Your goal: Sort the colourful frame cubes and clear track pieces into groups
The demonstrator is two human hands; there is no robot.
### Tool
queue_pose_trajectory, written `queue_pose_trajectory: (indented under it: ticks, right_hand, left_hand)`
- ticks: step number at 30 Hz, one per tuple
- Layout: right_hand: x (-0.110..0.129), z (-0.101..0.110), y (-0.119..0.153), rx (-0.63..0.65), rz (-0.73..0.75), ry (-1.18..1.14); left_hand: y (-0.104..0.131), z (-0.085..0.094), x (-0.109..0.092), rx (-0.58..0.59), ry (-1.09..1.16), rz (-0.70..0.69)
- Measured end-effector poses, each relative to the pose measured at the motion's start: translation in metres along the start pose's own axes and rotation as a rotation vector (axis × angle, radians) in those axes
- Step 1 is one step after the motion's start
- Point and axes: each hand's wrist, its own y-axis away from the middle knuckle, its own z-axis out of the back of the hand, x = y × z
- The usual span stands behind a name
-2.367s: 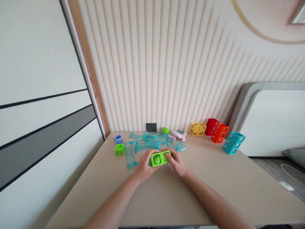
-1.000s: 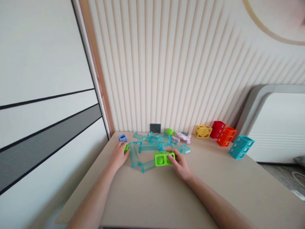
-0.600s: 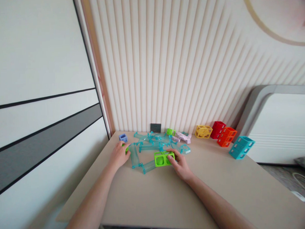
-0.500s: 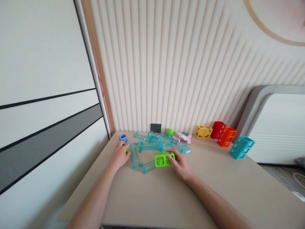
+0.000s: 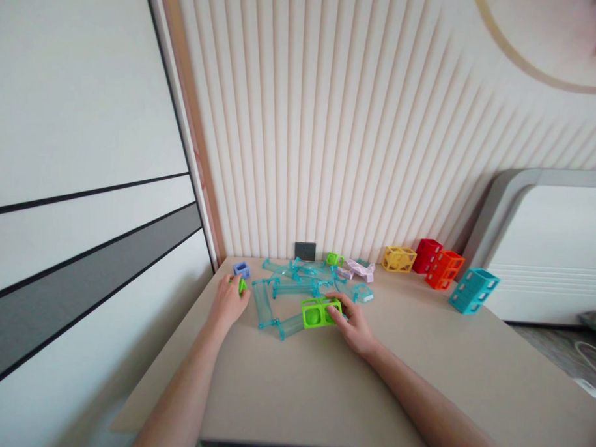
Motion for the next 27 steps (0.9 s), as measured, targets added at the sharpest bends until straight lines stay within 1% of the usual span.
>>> queue_pose_trajectory:
  ticks: [2,4,5,7,9,12,14,16,17,19,21,23,25,27]
  right_hand:
    - [0.0,0.0,0.0,-0.005,0.003,-0.003]
    - [0.0,0.0,0.0,-0.016,0.006,-0.014]
    - [-0.001,-0.001,0.001,-0.023,0.007,-0.024]
    - [-0.001,-0.002,0.0,-0.044,0.009,-0.054]
    - [-0.002,-0.003,0.0,-0.075,0.011,-0.106]
    - [-0.004,-0.005,-0.002,-0.138,-0.031,-0.217]
    - [-0.005,-0.006,-0.004,-0.187,-0.075,-0.275]
    - [-0.006,-0.006,-0.006,-0.237,-0.101,-0.304]
    - [-0.006,-0.006,-0.007,-0.262,-0.104,-0.31]
    - [-0.005,-0.004,-0.009,-0.313,-0.106,-0.316]
    - [-0.003,-0.002,-0.01,-0.375,-0.102,-0.319]
    - [-0.002,0.001,-0.01,-0.424,-0.096,-0.318]
    - [0.0,0.003,-0.01,-0.447,-0.087,-0.302]
    - [0.0,0.003,-0.009,-0.442,-0.064,-0.269]
  left_hand:
    - [-0.003,0.005,-0.001,-0.13,0.058,0.009]
    - [-0.004,0.01,-0.006,-0.233,0.173,0.012]
    - [-0.004,0.013,-0.01,-0.261,0.253,0.013]
    - [-0.002,0.016,-0.023,-0.255,0.457,0.024]
    - [0.003,0.017,-0.039,-0.172,0.704,0.048]
    - [0.012,0.017,-0.066,0.029,1.038,0.04]
    - [0.015,0.017,-0.084,0.162,1.195,0.01]
    - [0.014,0.018,-0.1,0.3,1.319,0.021]
    - [0.013,0.018,-0.107,0.342,1.357,0.036]
    - [0.01,0.017,-0.12,0.359,1.386,0.078]
    - [0.011,0.011,-0.131,0.334,1.376,0.128]
    - [0.015,0.003,-0.138,0.312,1.319,0.148]
    - [0.023,-0.004,-0.143,0.285,1.184,0.097]
    - [0.03,-0.008,-0.147,0.258,1.045,0.036]
